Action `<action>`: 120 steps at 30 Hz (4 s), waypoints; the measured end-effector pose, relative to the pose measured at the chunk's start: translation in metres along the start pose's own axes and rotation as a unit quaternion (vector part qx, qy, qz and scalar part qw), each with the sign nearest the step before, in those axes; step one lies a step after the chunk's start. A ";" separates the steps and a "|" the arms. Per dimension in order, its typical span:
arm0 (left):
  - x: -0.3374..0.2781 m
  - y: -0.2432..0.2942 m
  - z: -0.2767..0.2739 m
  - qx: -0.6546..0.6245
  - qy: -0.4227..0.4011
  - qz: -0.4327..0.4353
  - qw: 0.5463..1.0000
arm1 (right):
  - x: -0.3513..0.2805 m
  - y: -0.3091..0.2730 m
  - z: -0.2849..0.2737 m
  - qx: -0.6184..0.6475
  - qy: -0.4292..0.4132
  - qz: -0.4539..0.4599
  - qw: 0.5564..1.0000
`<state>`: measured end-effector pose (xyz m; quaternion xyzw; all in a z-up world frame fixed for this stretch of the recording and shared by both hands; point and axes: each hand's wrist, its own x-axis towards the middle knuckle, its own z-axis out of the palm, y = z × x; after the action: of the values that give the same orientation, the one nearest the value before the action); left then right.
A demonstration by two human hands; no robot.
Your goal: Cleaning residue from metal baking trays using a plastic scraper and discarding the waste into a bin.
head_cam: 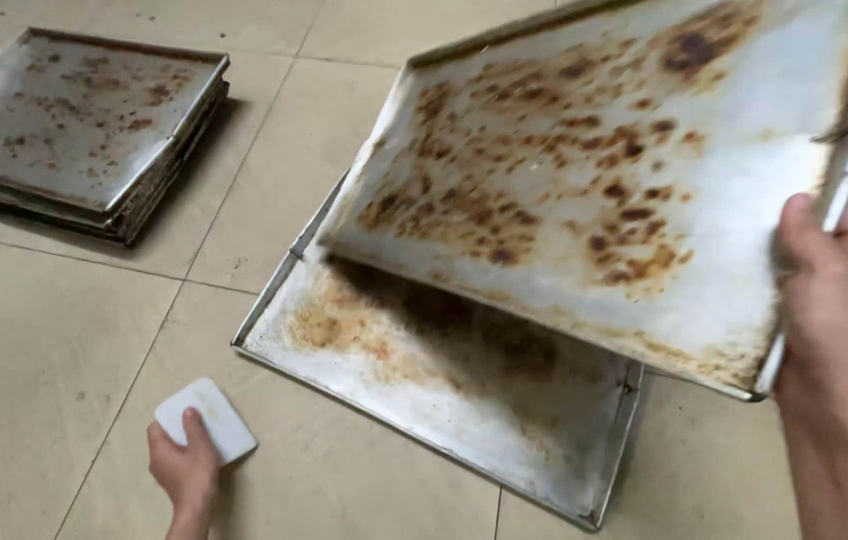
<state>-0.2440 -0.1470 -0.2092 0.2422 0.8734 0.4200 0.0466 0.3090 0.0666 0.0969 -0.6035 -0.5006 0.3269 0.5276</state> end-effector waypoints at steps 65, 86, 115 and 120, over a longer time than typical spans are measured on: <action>-0.017 -0.051 0.045 0.221 0.157 0.087 0.959 | -0.042 -0.021 0.443 0.157 -0.435 0.195 0.865; -0.037 -0.017 0.014 0.192 0.032 0.098 0.976 | -0.075 0.339 0.016 -0.091 -0.086 0.379 0.917; -0.021 -0.045 0.019 0.217 0.109 0.142 0.960 | 0.019 0.063 0.120 0.070 -0.074 0.190 0.977; -0.017 -0.055 0.029 0.218 0.137 0.150 0.955 | -0.008 -0.019 0.277 0.216 -0.121 0.101 0.964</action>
<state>-0.2415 -0.1635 -0.2714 0.3154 0.8952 0.2507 -0.1907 0.0461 0.1441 0.0506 -0.4785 -0.4147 0.5493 0.5452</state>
